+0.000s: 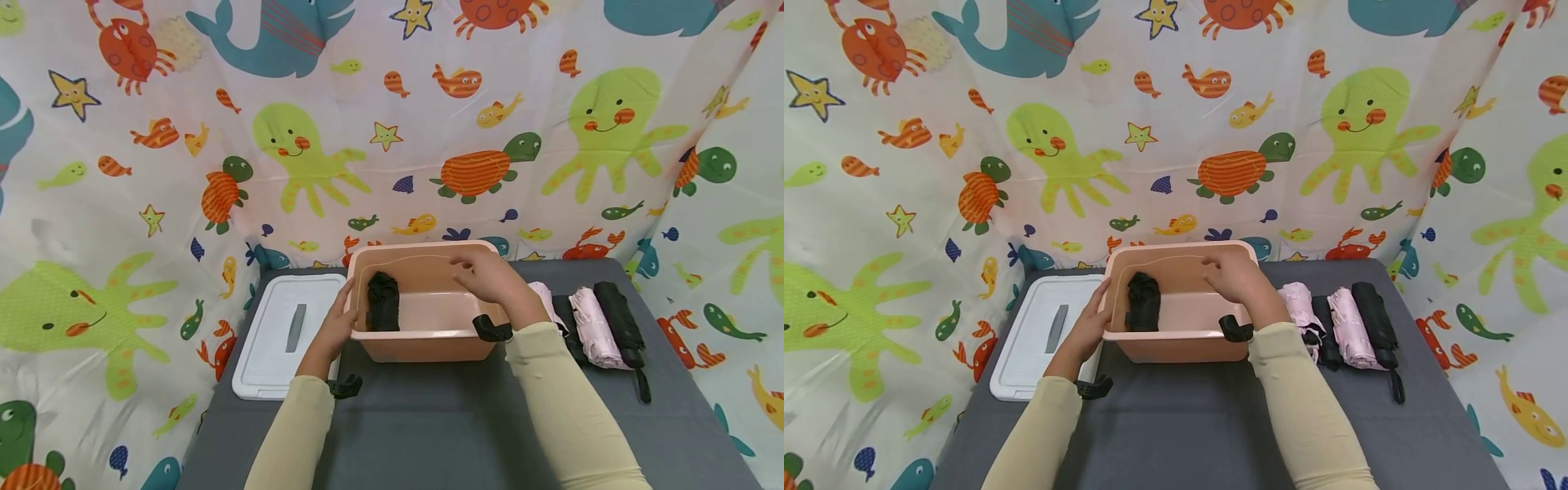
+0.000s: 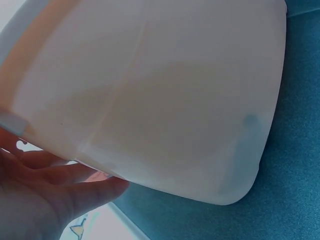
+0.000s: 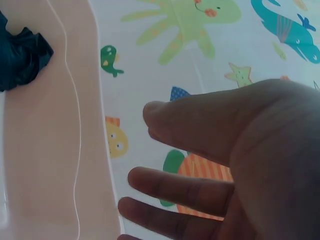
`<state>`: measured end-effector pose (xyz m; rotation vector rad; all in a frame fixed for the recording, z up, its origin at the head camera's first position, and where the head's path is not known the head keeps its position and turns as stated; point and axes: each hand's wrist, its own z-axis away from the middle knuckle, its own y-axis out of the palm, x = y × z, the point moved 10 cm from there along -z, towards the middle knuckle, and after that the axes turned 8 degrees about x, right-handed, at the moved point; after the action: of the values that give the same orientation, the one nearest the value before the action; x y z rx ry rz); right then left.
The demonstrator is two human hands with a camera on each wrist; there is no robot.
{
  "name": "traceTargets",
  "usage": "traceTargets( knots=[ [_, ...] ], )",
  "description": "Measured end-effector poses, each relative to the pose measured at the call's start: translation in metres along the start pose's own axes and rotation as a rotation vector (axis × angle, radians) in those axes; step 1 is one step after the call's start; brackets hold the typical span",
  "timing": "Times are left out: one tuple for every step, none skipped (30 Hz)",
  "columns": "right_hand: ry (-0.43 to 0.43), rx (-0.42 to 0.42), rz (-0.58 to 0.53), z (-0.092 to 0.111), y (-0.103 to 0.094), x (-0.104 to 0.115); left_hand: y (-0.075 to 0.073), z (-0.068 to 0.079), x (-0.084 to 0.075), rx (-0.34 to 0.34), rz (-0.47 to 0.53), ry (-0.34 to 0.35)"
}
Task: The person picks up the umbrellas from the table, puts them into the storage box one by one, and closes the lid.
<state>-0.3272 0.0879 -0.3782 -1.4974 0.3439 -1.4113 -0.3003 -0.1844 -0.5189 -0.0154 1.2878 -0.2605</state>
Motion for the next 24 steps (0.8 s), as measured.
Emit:
traceTargets(
  knots=[
    [0.007,0.000,-0.005,0.002,-0.001,-0.003,0.000,0.000,0.000,0.002,-0.003,0.004],
    [0.018,-0.002,-0.006,0.004,-0.002,-0.006,0.000,0.000,0.000,0.003,-0.004,0.005],
    [0.030,-0.004,-0.005,0.006,-0.003,-0.009,0.000,0.001,0.000,0.005,-0.006,0.004],
    [0.038,-0.009,-0.005,0.007,-0.004,-0.011,0.000,0.001,0.000,0.007,-0.006,0.002],
    [0.044,-0.011,-0.002,0.009,-0.005,-0.014,0.000,0.001,0.000,0.012,-0.006,0.002],
    [0.050,-0.014,0.002,0.011,-0.006,-0.017,0.001,0.001,-0.001,0.018,-0.005,-0.001],
    [0.053,-0.017,0.007,0.012,-0.006,-0.019,0.001,0.001,-0.001,0.024,-0.003,-0.005],
    [0.056,-0.020,0.012,0.014,-0.007,-0.021,0.001,0.002,-0.002,0.028,0.000,-0.010],
    [0.060,-0.025,0.016,0.015,-0.008,-0.024,0.002,0.003,-0.004,0.034,0.003,-0.014],
    [0.062,-0.032,0.024,0.017,-0.008,-0.026,0.003,0.005,-0.007,0.040,0.003,-0.015],
    [0.067,-0.039,0.031,0.018,-0.009,-0.029,0.004,0.007,-0.010,0.046,0.001,-0.017],
    [0.072,-0.046,0.031,0.020,-0.010,-0.031,0.005,0.010,-0.013,0.050,-0.001,-0.019],
    [0.079,-0.052,0.031,0.021,-0.010,-0.034,0.005,0.012,-0.016,0.052,-0.005,-0.021],
    [0.087,-0.059,0.030,0.023,-0.011,-0.036,0.006,0.015,-0.019,0.053,-0.013,-0.022],
    [0.099,-0.066,0.026,0.025,-0.012,-0.040,0.007,0.017,-0.022,0.053,-0.020,-0.023],
    [0.108,-0.072,0.026,0.027,-0.013,-0.043,0.007,0.019,-0.024,0.054,-0.028,-0.022],
    [0.116,-0.078,0.023,0.029,-0.014,-0.046,0.007,0.020,-0.025,0.054,-0.031,-0.023],
    [0.124,-0.083,0.019,0.031,-0.015,-0.049,0.007,0.021,-0.026,0.053,-0.035,-0.021],
    [0.130,-0.090,0.021,0.033,-0.016,-0.052,0.007,0.022,-0.027,0.053,-0.037,-0.021],
    [0.136,-0.097,0.021,0.035,-0.017,-0.055,0.007,0.022,-0.027,0.054,-0.036,-0.021],
    [0.143,-0.102,0.023,0.037,-0.018,-0.059,0.007,0.022,-0.027,0.055,-0.034,-0.019],
    [0.149,-0.108,0.025,0.038,-0.019,-0.062,0.007,0.022,-0.027,0.056,-0.031,-0.017],
    [0.156,-0.112,0.025,0.040,-0.019,-0.065,0.007,0.021,-0.027,0.057,-0.029,-0.017],
    [0.162,-0.114,0.027,0.041,-0.020,-0.068,0.007,0.021,-0.027,0.057,-0.028,-0.018]
  ],
)
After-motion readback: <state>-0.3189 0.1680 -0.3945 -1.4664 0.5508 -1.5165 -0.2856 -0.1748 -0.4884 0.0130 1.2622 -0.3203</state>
